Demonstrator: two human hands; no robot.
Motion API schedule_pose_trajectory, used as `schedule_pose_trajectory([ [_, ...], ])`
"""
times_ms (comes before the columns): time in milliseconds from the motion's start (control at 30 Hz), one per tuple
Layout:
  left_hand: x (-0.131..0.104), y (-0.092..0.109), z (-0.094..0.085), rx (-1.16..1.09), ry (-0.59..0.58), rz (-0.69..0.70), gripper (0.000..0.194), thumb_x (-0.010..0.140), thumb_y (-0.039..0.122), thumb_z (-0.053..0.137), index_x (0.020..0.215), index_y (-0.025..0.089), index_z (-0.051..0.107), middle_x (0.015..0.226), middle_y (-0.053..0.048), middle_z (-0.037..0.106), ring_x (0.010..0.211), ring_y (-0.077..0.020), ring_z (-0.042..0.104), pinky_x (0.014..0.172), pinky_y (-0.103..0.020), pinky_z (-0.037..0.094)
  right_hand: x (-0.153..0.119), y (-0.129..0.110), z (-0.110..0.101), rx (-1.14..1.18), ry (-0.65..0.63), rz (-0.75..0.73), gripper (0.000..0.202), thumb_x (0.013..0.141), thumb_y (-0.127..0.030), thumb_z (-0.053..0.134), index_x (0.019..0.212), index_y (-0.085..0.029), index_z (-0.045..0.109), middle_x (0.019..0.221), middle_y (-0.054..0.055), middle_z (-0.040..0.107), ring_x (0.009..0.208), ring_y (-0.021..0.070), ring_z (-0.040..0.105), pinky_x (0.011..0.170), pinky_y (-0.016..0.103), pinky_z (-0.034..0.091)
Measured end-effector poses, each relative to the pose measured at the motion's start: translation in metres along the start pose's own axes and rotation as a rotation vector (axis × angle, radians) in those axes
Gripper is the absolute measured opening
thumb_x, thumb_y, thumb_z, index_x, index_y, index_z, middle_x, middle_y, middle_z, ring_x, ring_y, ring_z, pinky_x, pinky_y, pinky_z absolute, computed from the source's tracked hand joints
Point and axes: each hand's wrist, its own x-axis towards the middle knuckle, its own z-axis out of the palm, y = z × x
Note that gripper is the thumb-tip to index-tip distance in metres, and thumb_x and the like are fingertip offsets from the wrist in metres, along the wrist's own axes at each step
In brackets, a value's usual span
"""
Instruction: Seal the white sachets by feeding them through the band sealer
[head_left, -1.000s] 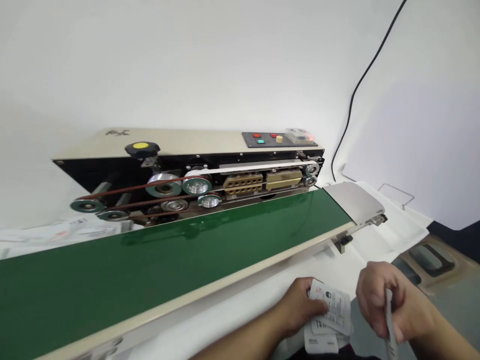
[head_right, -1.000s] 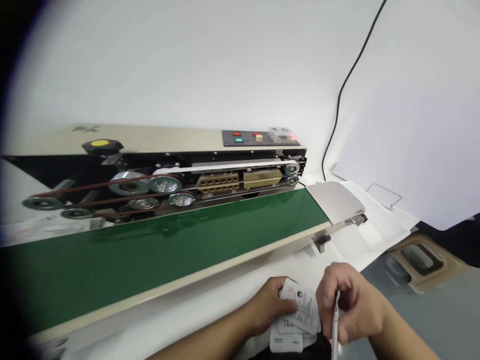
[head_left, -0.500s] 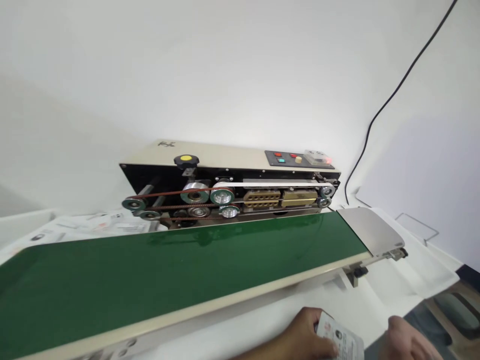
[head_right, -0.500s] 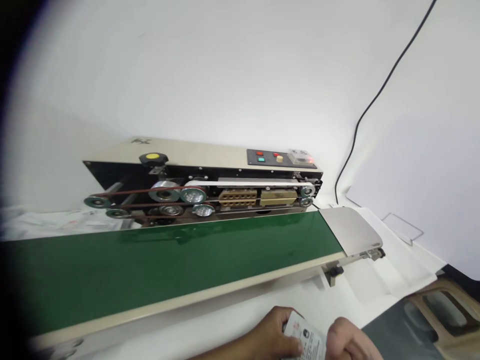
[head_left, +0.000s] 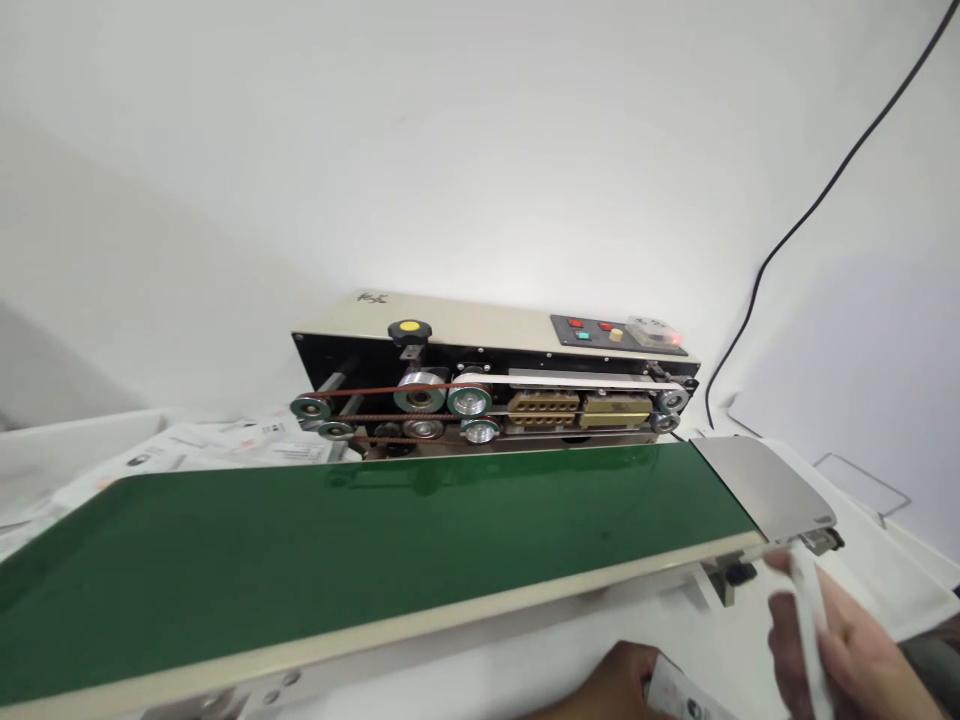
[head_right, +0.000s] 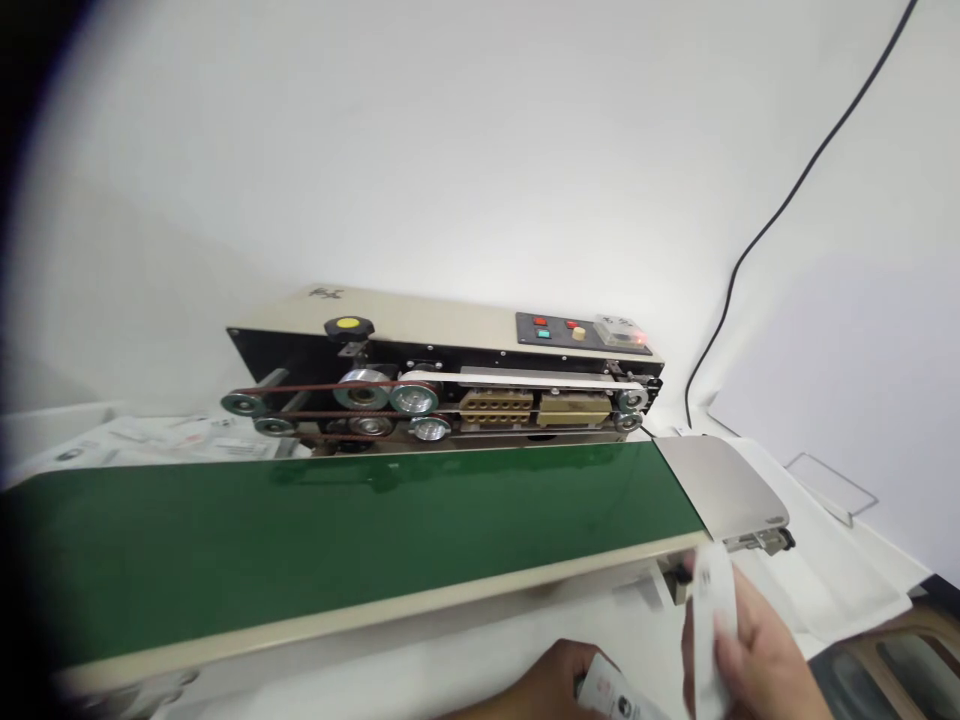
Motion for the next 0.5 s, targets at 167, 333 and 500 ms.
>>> schedule_pose_trajectory([
  [167,0.013,-0.013,-0.004,-0.033,-0.077,0.135,0.032,0.042,0.018,0.077,0.073,0.015,0.071,0.074,0.001,0.069,0.077,-0.0198,0.061,0.079,-0.033,0.045,0.064,-0.041,-0.013,-0.166,0.462,-0.100,0.050,0.056,-0.047,0.087,0.083,-0.020,0.055,0.061,-0.003,0.046,0.039,0.0069,0.034,0.030,0.015,0.033],
  [333,0.015,-0.015,-0.005,-0.041,-0.081,0.109,0.032,0.043,0.019,0.077,0.074,0.015,0.071,0.074,0.001,0.069,0.076,-0.0191,0.061,0.077,-0.032,0.045,0.121,-0.061,-0.034,-0.236,0.505,-0.055,0.048,0.048,-0.037,0.087,0.078,-0.016,0.056,0.057,-0.004,0.045,0.039,0.0048,0.033,0.030,0.012,0.030],
  [500,0.015,-0.014,-0.005,-0.031,-0.057,0.160,0.036,0.040,0.029,0.080,0.073,0.016,0.071,0.074,0.001,0.069,0.079,-0.0205,0.061,0.079,-0.033,0.044,0.150,-0.061,-0.040,-0.293,0.476,0.010,0.032,0.058,-0.030,0.078,0.075,-0.015,0.056,0.055,-0.002,0.047,0.037,0.0040,0.030,0.029,0.010,0.027],
])
